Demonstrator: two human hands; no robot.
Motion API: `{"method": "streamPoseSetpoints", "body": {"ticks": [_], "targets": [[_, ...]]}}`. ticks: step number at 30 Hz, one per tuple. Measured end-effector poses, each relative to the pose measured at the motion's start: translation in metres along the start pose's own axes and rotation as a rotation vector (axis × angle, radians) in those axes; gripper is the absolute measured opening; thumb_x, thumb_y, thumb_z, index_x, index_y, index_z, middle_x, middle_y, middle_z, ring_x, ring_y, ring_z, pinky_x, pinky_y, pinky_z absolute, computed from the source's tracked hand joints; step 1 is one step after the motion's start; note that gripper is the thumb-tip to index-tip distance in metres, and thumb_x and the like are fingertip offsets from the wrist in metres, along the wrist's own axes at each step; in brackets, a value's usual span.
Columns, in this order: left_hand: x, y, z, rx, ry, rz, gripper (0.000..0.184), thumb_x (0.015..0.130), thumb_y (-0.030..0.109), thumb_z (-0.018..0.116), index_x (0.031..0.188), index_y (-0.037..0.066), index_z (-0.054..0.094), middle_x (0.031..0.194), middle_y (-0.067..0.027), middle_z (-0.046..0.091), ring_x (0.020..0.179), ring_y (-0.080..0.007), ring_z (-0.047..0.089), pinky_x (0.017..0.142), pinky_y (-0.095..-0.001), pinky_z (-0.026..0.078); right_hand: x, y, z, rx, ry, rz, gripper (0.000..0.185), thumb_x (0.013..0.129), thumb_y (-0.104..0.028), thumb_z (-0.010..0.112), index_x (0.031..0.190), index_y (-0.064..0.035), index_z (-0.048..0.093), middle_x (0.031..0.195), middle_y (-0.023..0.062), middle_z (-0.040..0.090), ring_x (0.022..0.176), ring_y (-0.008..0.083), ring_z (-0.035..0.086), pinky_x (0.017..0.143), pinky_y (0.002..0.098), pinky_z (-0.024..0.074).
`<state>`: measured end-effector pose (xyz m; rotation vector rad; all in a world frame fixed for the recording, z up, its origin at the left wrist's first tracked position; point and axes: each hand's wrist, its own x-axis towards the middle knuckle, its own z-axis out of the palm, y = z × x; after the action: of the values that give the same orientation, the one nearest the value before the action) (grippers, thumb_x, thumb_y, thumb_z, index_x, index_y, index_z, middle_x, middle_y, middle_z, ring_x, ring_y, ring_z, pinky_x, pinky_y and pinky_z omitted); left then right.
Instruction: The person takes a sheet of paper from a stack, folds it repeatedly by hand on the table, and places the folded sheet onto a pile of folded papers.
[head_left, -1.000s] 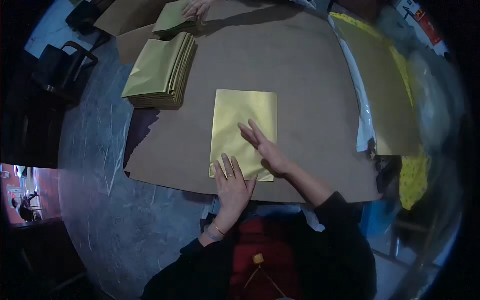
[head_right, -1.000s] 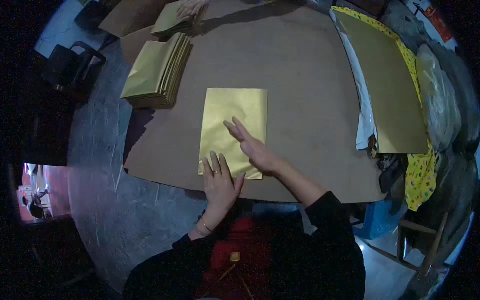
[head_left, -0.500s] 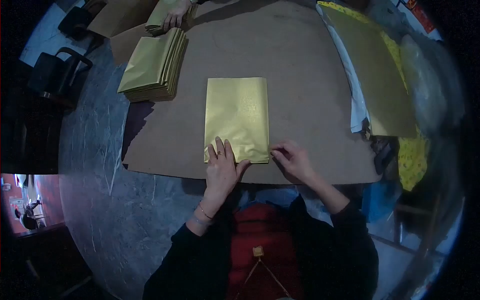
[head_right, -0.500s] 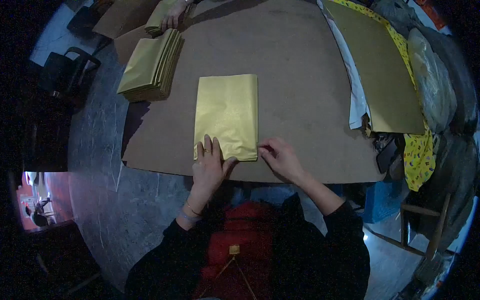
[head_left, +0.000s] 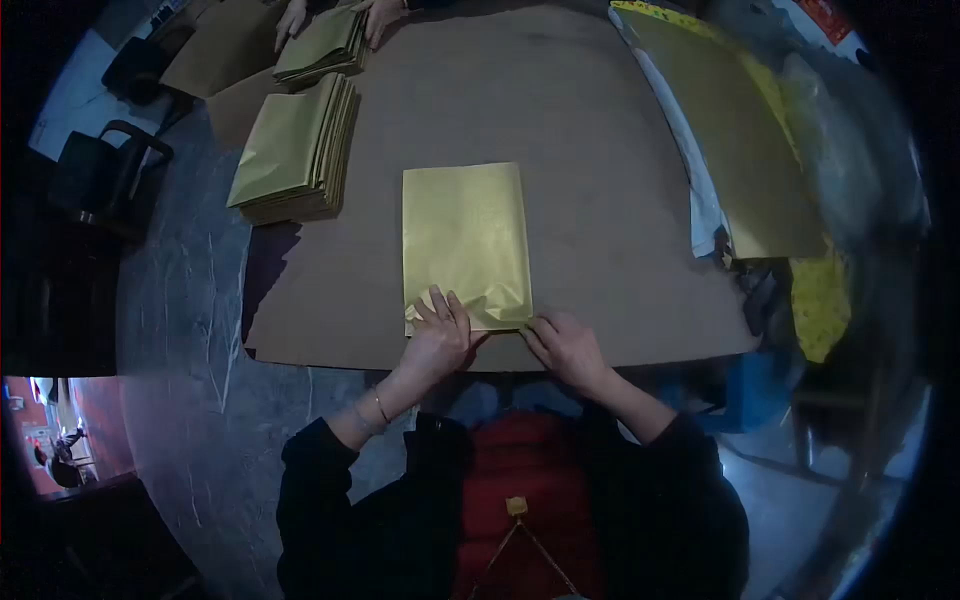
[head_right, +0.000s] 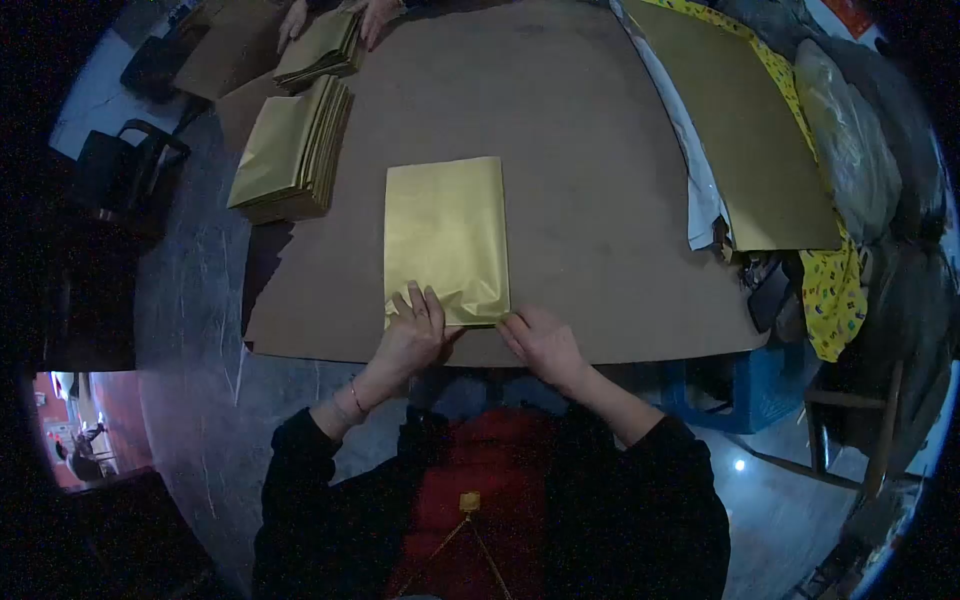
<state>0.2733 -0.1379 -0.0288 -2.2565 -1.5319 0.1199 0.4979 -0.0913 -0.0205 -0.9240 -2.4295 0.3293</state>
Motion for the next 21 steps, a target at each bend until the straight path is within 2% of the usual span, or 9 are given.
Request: {"method": "streamPoseSetpoints", "body": {"ticks": [1,3,4,8,11,13,16,18,21], "targets": [[-0.002,-0.004,0.002,-0.002,0.003,0.002,0.059,0.093,0.043,0.044,0.11,-0.013,0.054,0.101,-0.0371,0.058,0.08,-0.0458,0.064,0.057,-0.0397,0.056,-0.002,0.002,0.004,-0.016,0.021,-0.042,0.018,0.078,-0.018,0.067,0.09,-0.0059,0.061,0.084,0.0093,0.059,0.071,0.0271,0.059,0.057,0.0362,0.0498],[-0.004,-0.01,0.004,0.215,0.012,0.167,0.042,0.088,0.023,0.048,0.11,-0.013,0.054,0.102,-0.0367,0.058,0.08,-0.0449,0.064,0.055,-0.0378,0.055,-0.002,0.004,0.001,-0.02,-0.026,-0.048,0.017,0.078,-0.017,0.066,0.09,-0.006,0.059,0.083,0.0096,0.058,0.07,0.0274,0.059,0.056,0.0367,0.0492],[-0.004,-0.009,0.002,0.154,0.006,0.112,0.038,0.081,0.01,0.048,0.111,-0.012,0.054,0.104,-0.036,0.058,0.082,-0.0439,0.064,0.054,-0.0365,0.055,-0.002,0.003,0.0,-0.02,-0.073,-0.055,0.016,0.079,-0.016,0.064,0.09,-0.0062,0.057,0.082,0.0099,0.058,0.069,0.0277,0.059,0.055,0.0373,0.0486],[-0.004,-0.012,-0.005,0.224,-0.041,0.175,0.036,0.082,0.009,0.047,0.112,-0.011,0.054,0.106,-0.0352,0.058,0.083,-0.0432,0.064,0.054,-0.0359,0.055,0.003,-0.004,0.002,-0.079,-0.238,-0.039,0.015,0.079,-0.015,0.06,0.089,-0.007,0.051,0.081,0.0109,0.057,0.067,0.0287,0.059,0.052,0.0385,0.0468],[-0.008,-0.008,0.008,0.124,-0.004,0.141,0.039,0.08,0.008,0.048,0.112,-0.013,0.053,0.104,-0.038,0.057,0.084,-0.0496,0.063,0.05,-0.0423,0.054,0.006,-0.011,0.005,-0.069,-0.277,0.086,0.016,0.079,-0.014,0.057,0.088,-0.0068,0.046,0.081,0.0131,0.057,0.069,0.0317,0.06,0.051,0.043,0.0452],[-0.008,-0.007,0.008,0.113,0.005,0.117,0.039,0.08,0.008,0.048,0.112,-0.013,0.054,0.105,-0.0378,0.057,0.084,-0.0496,0.063,0.05,-0.0422,0.054,0.006,-0.011,0.002,-0.034,-0.368,0.3,0.017,0.079,-0.013,0.056,0.093,-0.0058,0.048,0.084,0.0151,0.058,0.072,0.0339,0.06,0.054,0.0456,0.0462],[-0.008,-0.006,0.009,0.113,0.009,0.103,0.038,0.081,0.008,0.049,0.112,-0.013,0.054,0.105,-0.0378,0.056,0.085,-0.0497,0.062,0.049,-0.0418,0.054,0.011,-0.003,-0.014,0.046,-0.337,0.467,0.022,0.079,-0.012,0.054,0.1,-0.0059,0.05,0.08,0.0166,0.06,0.07,0.0357,0.061,0.058,0.0454,0.0476],[-0.007,-0.007,0.008,0.131,0.017,0.114,0.038,0.081,0.008,0.049,0.111,-0.013,0.055,0.104,-0.0384,0.056,0.084,-0.0498,0.063,0.05,-0.041,0.054,0.001,0.005,-0.016,0.136,-0.215,0.433,0.021,0.083,-0.016,0.054,0.1,-0.0042,0.054,0.072,0.0165,0.061,0.063,0.0358,0.06,0.059,0.0425,0.0492],[-0.005,-0.008,0.004,0.113,0.012,0.128,0.038,0.081,0.008,0.048,0.112,-0.013,0.055,0.103,-0.0385,0.057,0.083,-0.0498,0.063,0.053,-0.0409,0.055,0.0,0.008,-0.018,0.283,-0.265,0.565,0.023,0.088,-0.023,0.054,0.093,-0.0007,0.056,0.063,0.0134,0.061,0.054,0.0286,0.061,0.053,0.038,0.0491]]}}
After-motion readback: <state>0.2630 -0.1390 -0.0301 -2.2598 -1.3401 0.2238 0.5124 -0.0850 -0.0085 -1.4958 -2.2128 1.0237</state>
